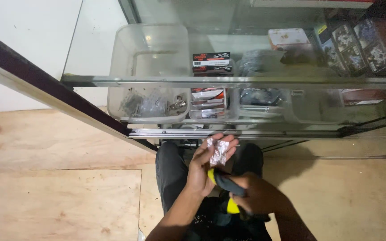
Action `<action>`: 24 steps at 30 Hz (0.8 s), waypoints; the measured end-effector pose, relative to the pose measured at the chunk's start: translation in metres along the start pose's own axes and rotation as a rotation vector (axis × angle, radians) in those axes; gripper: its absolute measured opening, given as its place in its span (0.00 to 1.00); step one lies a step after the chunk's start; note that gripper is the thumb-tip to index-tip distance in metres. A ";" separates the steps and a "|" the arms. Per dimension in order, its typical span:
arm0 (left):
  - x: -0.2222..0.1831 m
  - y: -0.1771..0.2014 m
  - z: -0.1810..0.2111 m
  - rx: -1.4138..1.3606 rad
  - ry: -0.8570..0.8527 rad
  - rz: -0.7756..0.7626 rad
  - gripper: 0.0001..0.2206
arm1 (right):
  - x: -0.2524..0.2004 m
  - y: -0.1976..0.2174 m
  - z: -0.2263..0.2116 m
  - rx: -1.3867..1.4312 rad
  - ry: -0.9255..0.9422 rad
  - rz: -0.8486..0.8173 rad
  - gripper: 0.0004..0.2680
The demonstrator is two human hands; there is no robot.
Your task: The person sits on the floor in front of a glass display cabinet and repeatedly wipes small packaged items with a yellow and black cloth. They pick up each item, wipe it, and place it back into a plastic bin on the cabinet shelf.
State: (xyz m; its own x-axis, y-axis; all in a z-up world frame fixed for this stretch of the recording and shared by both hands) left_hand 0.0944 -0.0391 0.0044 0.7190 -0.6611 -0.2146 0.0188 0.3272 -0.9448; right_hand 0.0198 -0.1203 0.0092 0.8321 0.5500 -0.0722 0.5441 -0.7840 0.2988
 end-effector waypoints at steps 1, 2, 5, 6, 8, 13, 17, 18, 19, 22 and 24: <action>-0.001 0.002 -0.002 -0.001 0.002 -0.001 0.17 | -0.007 0.001 0.013 -0.001 -0.002 0.002 0.04; -0.003 -0.004 -0.004 0.018 -0.002 -0.070 0.19 | -0.017 0.025 0.027 0.013 -0.019 0.244 0.05; -0.004 -0.012 -0.012 0.079 0.012 -0.143 0.26 | -0.026 0.054 0.031 0.032 -0.040 0.639 0.08; -0.004 -0.014 -0.017 0.122 0.026 -0.145 0.29 | -0.030 0.062 0.026 0.039 -0.045 0.790 0.10; -0.006 -0.021 -0.024 0.207 0.015 -0.155 0.31 | -0.023 0.057 0.012 0.003 -0.010 0.804 0.12; -0.008 -0.018 -0.018 0.291 -0.031 -0.135 0.31 | -0.027 0.064 -0.002 -0.139 -0.131 0.925 0.13; -0.011 -0.006 -0.009 0.114 -0.086 -0.082 0.25 | -0.045 0.074 -0.021 -0.561 0.045 1.052 0.09; -0.012 -0.006 -0.013 0.007 -0.046 -0.118 0.21 | -0.046 0.068 -0.029 -0.836 0.140 1.020 0.11; -0.014 -0.005 -0.013 0.003 -0.043 -0.112 0.21 | -0.046 0.066 -0.020 -0.833 0.132 1.016 0.11; -0.011 -0.010 -0.028 -0.186 0.159 -0.158 0.25 | -0.023 0.056 0.025 -0.515 -0.112 0.750 0.14; -0.010 0.002 -0.023 -0.091 0.130 0.031 0.21 | -0.008 0.040 -0.057 -0.753 0.430 0.708 0.15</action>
State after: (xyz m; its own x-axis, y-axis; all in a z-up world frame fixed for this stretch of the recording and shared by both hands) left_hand 0.0718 -0.0475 -0.0006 0.6221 -0.7354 -0.2686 -0.0694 0.2900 -0.9545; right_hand 0.0285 -0.1394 0.0761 0.7425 0.2166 0.6338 -0.3626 -0.6657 0.6522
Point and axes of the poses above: each hand's wrist, its own x-axis towards the middle knuckle, its own y-axis out of the back of the hand, z = x × y, the point moved 10 cm from there along x, towards the middle knuckle, and after that the axes turned 13 degrees about y, right-handed, at the moved point
